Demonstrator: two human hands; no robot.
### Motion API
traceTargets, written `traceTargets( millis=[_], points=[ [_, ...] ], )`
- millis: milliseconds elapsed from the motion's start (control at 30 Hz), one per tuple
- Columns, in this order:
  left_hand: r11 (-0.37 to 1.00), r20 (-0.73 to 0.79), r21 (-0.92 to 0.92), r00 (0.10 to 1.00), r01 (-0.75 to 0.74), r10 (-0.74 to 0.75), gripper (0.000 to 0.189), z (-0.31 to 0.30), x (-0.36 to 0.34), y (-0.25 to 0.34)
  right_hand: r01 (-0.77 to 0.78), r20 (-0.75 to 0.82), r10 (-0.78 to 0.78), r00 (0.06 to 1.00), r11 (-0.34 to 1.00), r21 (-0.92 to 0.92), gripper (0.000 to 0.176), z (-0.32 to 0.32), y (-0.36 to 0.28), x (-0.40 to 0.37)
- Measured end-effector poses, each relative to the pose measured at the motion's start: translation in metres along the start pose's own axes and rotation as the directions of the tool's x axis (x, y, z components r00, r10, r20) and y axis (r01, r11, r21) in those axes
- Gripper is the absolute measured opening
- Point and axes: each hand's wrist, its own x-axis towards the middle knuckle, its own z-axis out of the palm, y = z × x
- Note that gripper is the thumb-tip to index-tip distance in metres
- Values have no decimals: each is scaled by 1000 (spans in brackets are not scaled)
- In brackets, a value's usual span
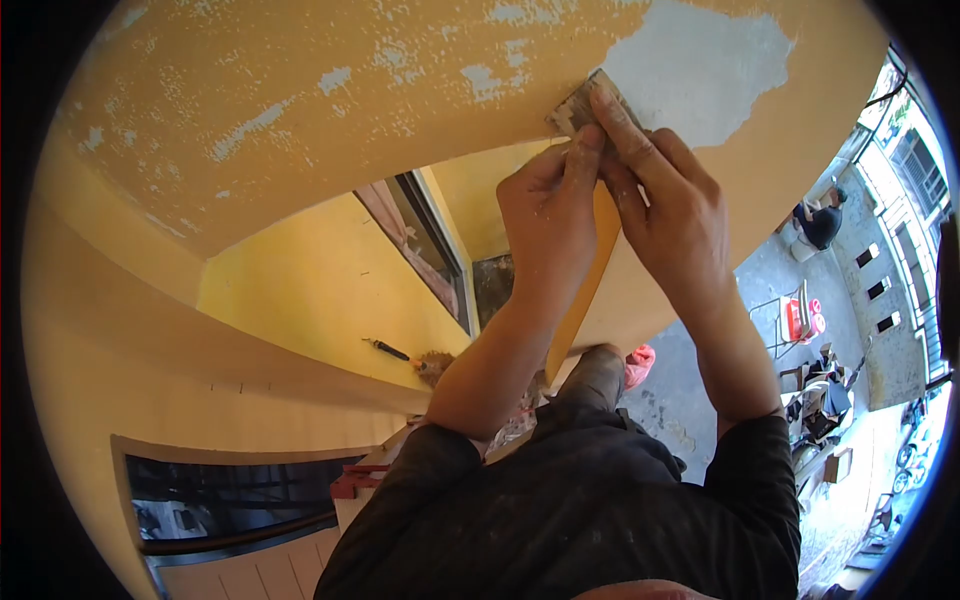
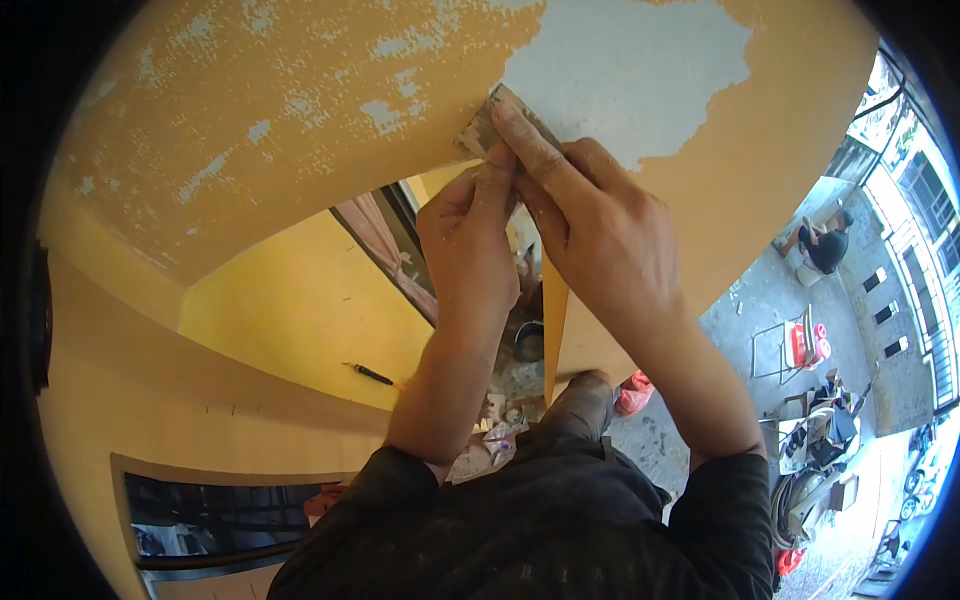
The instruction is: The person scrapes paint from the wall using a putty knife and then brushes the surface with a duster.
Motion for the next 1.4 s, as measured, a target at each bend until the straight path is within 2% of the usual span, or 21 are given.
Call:
traceTargets(
  millis=[133,233,300,367,433,467,500,600,667,767,800,1033,1100,1200,1233,1300,1367,1400],
  points=[
    [998,16,44,999,35,-36,29,-4,2,0,1,17,-1,1000,1000,-22,49,4,4,0],
    [998,46,42,998,38,-40,22,-3,1,2,-9,2,9,1000,1000,-11,51,2,3,-1],
    [999,15,-42,1000,3,-2,21,-2,1,-2,-26,2,26,1000,1000,-2,52,1,2,-1],
    [1000,52,-24,999,-11,12,23,-2,2,-1,-3,-4,3,1000,1000,-2,51,3,3,-2],
    [1000,-62,-18,998,26,-27,26,3,4,7,-8,-24,8,1000,1000,-7,50,4,1,4],
    [992,-34,-119,999,-35,32,26,2,7,9,9,-32,-10,999,1000,-11,49,5,-1,4],
    [994,-23,-100,999,-40,38,26,0,6,10,0,-49,0,999,1000,1,49,5,-3,2],
    [996,-39,-91,999,-20,16,27,5,7,14,35,-56,-34,998,999,23,49,-3,-2,4],
    [999,-104,38,994,24,-20,27,10,-3,20,-57,47,57,997,998,3,48,-7,-6,-2],
    [1000,-35,-17,999,20,-20,27,4,-2,9,-45,-40,45,998,999,1,49,1,0,-8],
    [998,10,-11,998,67,-66,26,1,-2,8,-39,-46,39,998,999,-1,49,0,-1,-8],
    [990,-21,-39,991,135,-136,26,4,0,10,-35,21,36,999,998,-47,49,-5,-1,-1],
    [997,11,-43,998,64,-64,26,3,3,7,-23,13,24,1000,999,-30,49,-5,-2,1],
    [997,4,-10,997,75,-75,30,2,5,6,-115,23,114,993,993,23,49,-8,-6,2],
    [996,31,16,996,85,-85,30,5,6,9,-90,13,90,996,996,23,51,-5,-4,2],
    [998,-20,-61,999,32,-34,37,14,7,20,-100,-31,101,994,995,27,52,-3,-3,3],
    [999,54,-32,998,15,-13,43,10,9,18,33,-40,-31,999,998,45,54,-5,-2,8],
    [1000,53,-21,999,-10,11,43,10,3,19,30,-29,-28,999,998,54,54,-6,-1,5]
  ],
)
